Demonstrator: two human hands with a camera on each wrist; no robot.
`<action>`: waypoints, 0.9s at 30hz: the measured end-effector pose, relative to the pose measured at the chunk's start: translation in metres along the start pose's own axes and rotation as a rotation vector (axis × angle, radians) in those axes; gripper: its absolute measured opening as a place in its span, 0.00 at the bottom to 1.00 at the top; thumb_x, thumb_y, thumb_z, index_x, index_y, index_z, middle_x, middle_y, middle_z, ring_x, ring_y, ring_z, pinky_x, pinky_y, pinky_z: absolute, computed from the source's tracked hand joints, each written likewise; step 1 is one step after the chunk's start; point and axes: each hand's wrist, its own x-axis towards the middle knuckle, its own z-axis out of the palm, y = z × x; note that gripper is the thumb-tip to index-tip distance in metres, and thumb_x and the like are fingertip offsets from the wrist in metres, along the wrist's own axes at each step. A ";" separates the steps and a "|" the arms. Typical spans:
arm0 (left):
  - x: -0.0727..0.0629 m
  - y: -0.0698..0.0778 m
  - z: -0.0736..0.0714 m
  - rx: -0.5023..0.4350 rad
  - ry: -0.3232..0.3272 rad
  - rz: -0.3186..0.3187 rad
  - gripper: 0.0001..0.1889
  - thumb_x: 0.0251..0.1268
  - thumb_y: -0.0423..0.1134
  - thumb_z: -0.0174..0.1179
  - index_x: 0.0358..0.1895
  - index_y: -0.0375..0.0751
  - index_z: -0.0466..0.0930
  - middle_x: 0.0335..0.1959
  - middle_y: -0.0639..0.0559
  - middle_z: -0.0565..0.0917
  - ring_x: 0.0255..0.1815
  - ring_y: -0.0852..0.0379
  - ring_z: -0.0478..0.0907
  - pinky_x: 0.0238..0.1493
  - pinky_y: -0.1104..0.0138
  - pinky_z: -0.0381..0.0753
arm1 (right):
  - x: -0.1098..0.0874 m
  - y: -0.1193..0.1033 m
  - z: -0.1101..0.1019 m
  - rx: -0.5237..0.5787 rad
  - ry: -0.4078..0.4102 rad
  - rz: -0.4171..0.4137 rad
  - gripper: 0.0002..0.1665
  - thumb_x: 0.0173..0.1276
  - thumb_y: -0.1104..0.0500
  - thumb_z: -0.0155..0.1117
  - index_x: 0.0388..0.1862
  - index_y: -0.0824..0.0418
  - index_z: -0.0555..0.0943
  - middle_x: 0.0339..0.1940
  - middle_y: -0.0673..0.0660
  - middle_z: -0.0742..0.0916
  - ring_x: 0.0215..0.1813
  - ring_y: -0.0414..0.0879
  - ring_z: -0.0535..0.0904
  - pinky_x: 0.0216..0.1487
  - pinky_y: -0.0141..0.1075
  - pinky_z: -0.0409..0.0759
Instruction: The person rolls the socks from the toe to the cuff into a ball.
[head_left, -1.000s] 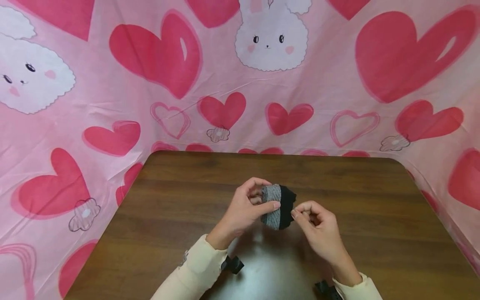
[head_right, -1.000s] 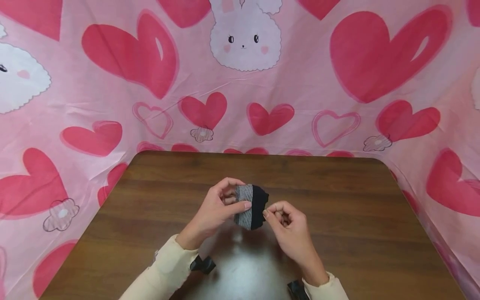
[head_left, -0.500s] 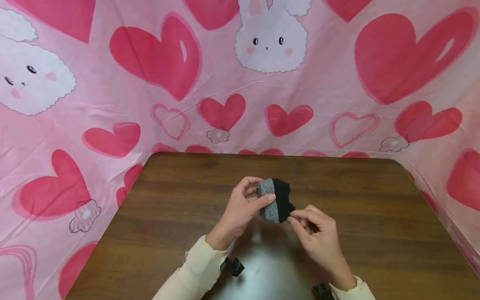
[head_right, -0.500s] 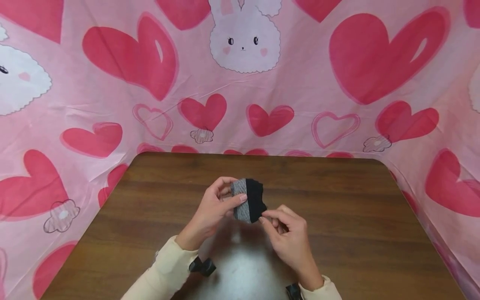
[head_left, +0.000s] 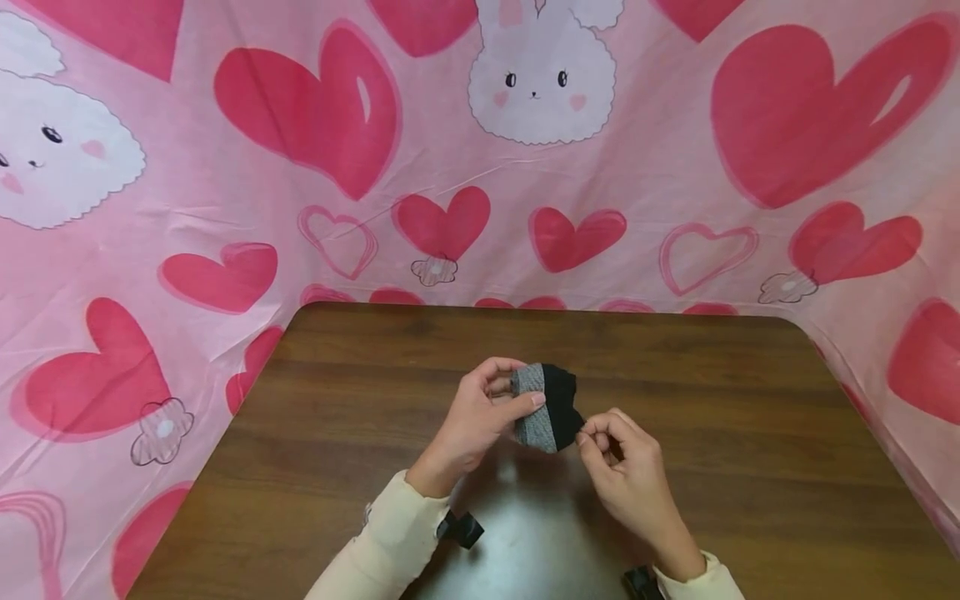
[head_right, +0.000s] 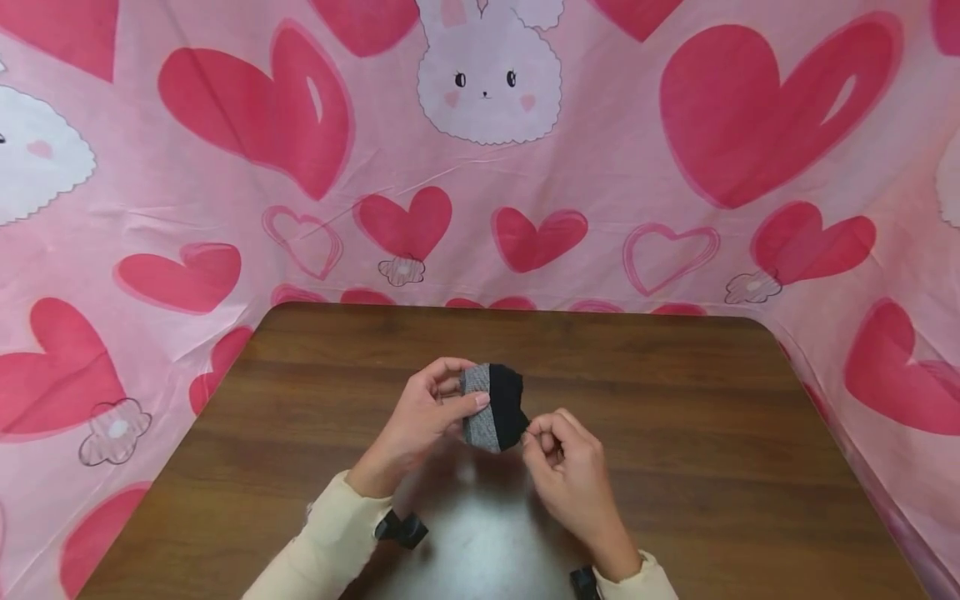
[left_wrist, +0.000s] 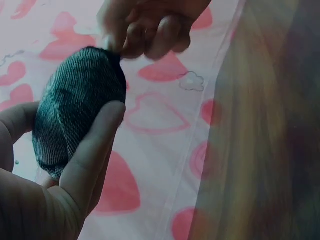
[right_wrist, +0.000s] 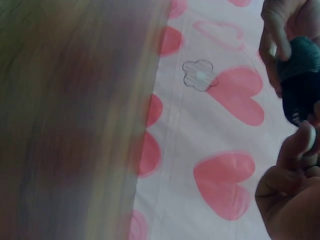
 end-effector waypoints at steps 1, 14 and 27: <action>0.000 -0.001 0.000 0.006 -0.004 -0.005 0.22 0.64 0.27 0.67 0.59 0.36 0.73 0.48 0.38 0.83 0.40 0.48 0.85 0.38 0.48 0.85 | -0.001 0.003 0.000 0.013 -0.016 0.043 0.15 0.55 0.81 0.66 0.31 0.63 0.80 0.25 0.50 0.76 0.24 0.39 0.68 0.19 0.28 0.65; -0.001 -0.015 0.007 0.035 -0.001 0.001 0.26 0.63 0.30 0.69 0.65 0.39 0.74 0.52 0.40 0.78 0.45 0.48 0.82 0.43 0.57 0.85 | 0.009 0.005 0.002 0.406 -0.130 0.414 0.34 0.73 0.72 0.58 0.75 0.61 0.65 0.57 0.69 0.80 0.41 0.51 0.86 0.32 0.47 0.86; 0.018 -0.026 -0.012 0.277 0.063 0.037 0.33 0.55 0.28 0.74 0.67 0.41 0.77 0.59 0.44 0.80 0.52 0.46 0.81 0.45 0.59 0.85 | 0.023 0.030 0.021 0.313 -0.049 0.666 0.28 0.73 0.68 0.62 0.70 0.60 0.72 0.49 0.70 0.83 0.34 0.47 0.85 0.33 0.43 0.85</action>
